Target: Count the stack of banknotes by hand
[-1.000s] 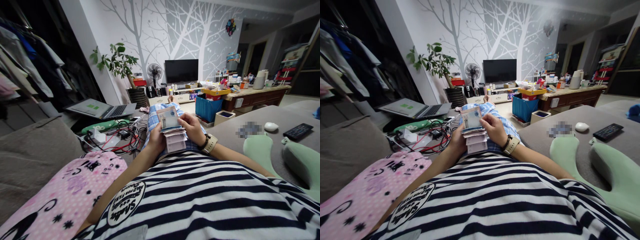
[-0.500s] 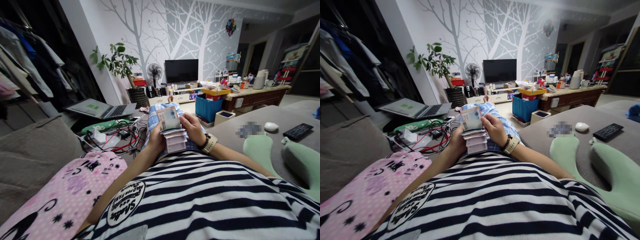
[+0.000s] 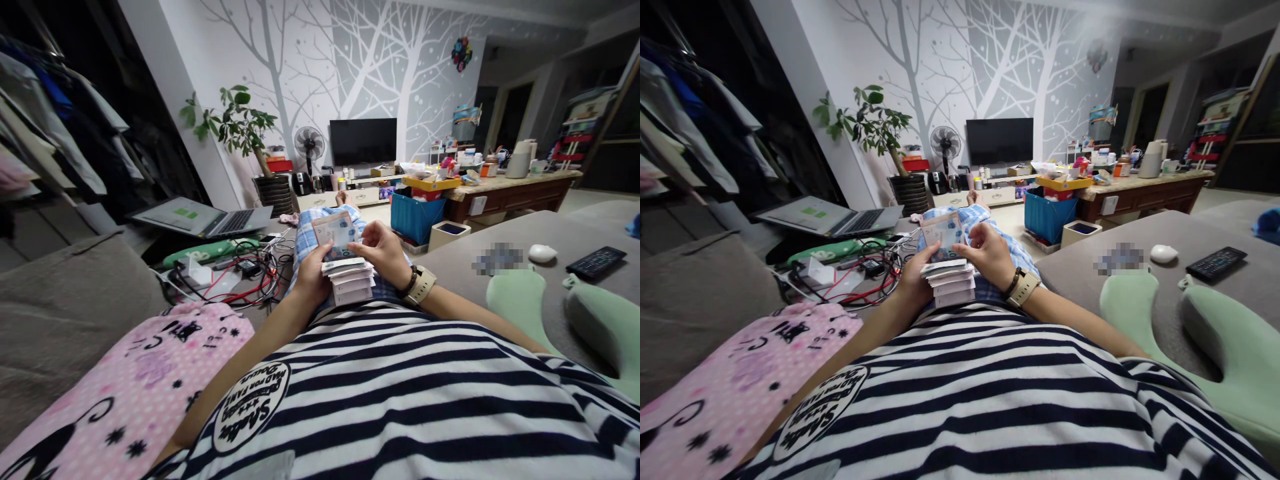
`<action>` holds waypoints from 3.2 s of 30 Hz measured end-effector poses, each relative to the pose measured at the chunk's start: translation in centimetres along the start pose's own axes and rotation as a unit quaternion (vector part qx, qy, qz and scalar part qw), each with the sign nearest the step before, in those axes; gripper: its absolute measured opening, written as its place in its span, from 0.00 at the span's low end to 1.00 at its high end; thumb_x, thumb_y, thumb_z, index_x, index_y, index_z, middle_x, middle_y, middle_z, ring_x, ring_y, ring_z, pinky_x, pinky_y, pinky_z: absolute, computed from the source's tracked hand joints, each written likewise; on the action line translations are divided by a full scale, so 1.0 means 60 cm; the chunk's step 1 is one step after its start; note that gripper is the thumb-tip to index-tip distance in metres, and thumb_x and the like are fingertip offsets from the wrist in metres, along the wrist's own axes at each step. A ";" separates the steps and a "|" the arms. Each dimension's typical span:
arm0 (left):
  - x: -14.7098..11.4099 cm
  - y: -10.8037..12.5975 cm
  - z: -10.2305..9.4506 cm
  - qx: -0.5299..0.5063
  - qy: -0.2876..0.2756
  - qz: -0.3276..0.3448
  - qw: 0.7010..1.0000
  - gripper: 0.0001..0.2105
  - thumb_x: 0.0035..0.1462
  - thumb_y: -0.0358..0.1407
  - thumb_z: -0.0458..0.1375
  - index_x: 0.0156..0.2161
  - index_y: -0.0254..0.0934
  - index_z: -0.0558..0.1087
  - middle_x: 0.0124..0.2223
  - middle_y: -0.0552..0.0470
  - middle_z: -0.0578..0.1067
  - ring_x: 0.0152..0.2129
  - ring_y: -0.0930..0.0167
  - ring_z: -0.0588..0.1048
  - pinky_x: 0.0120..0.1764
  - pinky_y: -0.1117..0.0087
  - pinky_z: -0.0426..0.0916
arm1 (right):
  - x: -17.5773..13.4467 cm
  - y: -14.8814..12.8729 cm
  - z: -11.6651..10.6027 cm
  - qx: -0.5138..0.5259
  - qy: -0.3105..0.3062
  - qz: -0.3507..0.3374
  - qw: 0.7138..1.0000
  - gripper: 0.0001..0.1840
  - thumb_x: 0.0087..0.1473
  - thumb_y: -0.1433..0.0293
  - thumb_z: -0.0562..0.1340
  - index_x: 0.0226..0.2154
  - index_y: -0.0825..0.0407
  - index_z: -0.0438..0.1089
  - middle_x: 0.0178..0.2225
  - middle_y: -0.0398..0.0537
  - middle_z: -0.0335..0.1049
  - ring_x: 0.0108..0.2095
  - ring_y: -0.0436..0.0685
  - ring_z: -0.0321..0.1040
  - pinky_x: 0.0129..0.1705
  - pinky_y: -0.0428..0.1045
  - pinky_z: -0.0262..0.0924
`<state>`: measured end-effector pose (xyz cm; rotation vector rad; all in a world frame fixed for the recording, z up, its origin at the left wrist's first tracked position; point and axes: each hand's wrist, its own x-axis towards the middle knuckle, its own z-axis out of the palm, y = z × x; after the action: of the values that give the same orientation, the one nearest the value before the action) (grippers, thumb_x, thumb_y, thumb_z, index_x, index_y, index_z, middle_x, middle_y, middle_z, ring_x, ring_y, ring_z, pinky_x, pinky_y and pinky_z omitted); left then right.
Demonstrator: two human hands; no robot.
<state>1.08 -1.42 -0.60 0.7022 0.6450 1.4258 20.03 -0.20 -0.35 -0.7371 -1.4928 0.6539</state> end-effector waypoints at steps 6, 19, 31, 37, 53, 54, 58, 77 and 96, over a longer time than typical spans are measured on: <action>-0.007 0.001 -0.007 0.026 -0.008 0.044 0.999 0.11 0.57 0.27 0.79 0.45 0.37 0.91 0.40 0.45 0.94 0.49 0.47 0.96 0.58 0.54 0.92 | -0.001 -0.012 -0.005 -0.059 -0.018 -0.010 0.998 0.41 0.58 0.30 0.83 0.28 0.43 0.67 0.25 0.38 0.65 0.32 0.56 0.62 0.38 0.54 0.58; -0.003 0.006 0.010 0.024 -0.005 -0.001 1.000 0.20 0.76 0.42 0.71 0.67 0.39 0.90 0.52 0.43 0.97 0.53 0.49 0.97 0.62 0.54 0.90 | -0.003 -0.006 -0.004 -0.021 -0.035 -0.050 0.998 0.42 0.61 0.28 0.80 0.27 0.43 0.67 0.24 0.38 0.60 0.31 0.55 0.53 0.36 0.54 0.52; -0.022 0.009 0.018 0.032 -0.018 -0.027 0.999 0.19 0.74 0.39 0.70 0.65 0.43 0.91 0.48 0.44 0.96 0.55 0.46 0.96 0.63 0.49 0.90 | -0.007 -0.012 0.004 0.034 -0.051 -0.037 0.997 0.46 0.53 0.22 0.80 0.29 0.43 0.69 0.25 0.36 0.59 0.29 0.54 0.52 0.35 0.54 0.52; -0.025 0.008 0.025 0.044 -0.007 -0.027 0.999 0.25 0.70 0.36 0.68 0.69 0.46 0.89 0.50 0.42 0.96 0.58 0.45 0.95 0.65 0.45 0.90 | -0.008 -0.009 0.005 0.027 -0.053 -0.042 0.997 0.43 0.57 0.25 0.80 0.31 0.43 0.69 0.26 0.38 0.61 0.31 0.55 0.54 0.35 0.54 0.52; -0.023 0.006 0.027 0.014 -0.029 -0.024 0.999 0.23 0.72 0.35 0.69 0.68 0.47 0.90 0.52 0.43 0.97 0.57 0.46 0.95 0.68 0.46 0.88 | -0.009 -0.008 0.003 0.018 -0.053 -0.047 0.997 0.43 0.59 0.25 0.79 0.31 0.43 0.69 0.27 0.38 0.62 0.31 0.55 0.54 0.37 0.55 0.54; -0.023 0.006 0.027 0.019 -0.024 -0.021 0.999 0.22 0.72 0.35 0.69 0.68 0.47 0.90 0.51 0.43 0.96 0.57 0.46 0.95 0.68 0.46 0.88 | -0.009 -0.008 0.003 0.020 -0.054 -0.047 0.997 0.43 0.59 0.25 0.79 0.31 0.43 0.70 0.27 0.39 0.62 0.31 0.56 0.55 0.37 0.55 0.54; -0.027 0.006 0.029 0.025 -0.016 -0.015 0.999 0.22 0.72 0.35 0.69 0.67 0.42 0.90 0.51 0.42 0.96 0.57 0.46 0.95 0.67 0.48 0.89 | -0.009 -0.010 0.004 0.021 -0.056 -0.046 0.997 0.42 0.60 0.26 0.79 0.31 0.43 0.69 0.27 0.39 0.63 0.32 0.56 0.56 0.37 0.54 0.55; -0.024 0.007 0.028 -0.009 -0.040 -0.021 0.999 0.24 0.72 0.40 0.75 0.70 0.38 0.91 0.52 0.40 0.97 0.55 0.45 0.96 0.65 0.47 0.90 | -0.011 -0.022 -0.001 0.037 -0.074 -0.065 0.994 0.45 0.65 0.20 0.71 0.29 0.44 0.70 0.26 0.40 0.61 0.32 0.57 0.58 0.37 0.54 0.60; 0.003 -0.002 -0.011 0.019 0.019 0.028 0.999 0.08 0.61 0.26 0.78 0.39 0.40 0.88 0.25 0.56 0.82 0.36 0.56 0.94 0.49 0.63 0.89 | -0.004 -0.001 0.003 0.009 0.009 -0.012 1.000 0.43 0.46 0.33 0.91 0.34 0.43 0.70 0.28 0.37 0.69 0.31 0.55 0.62 0.35 0.52 0.59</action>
<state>0.66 -1.24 -1.08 0.7287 0.6883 1.4843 19.86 -0.40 -0.48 -0.7087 -1.4759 0.6405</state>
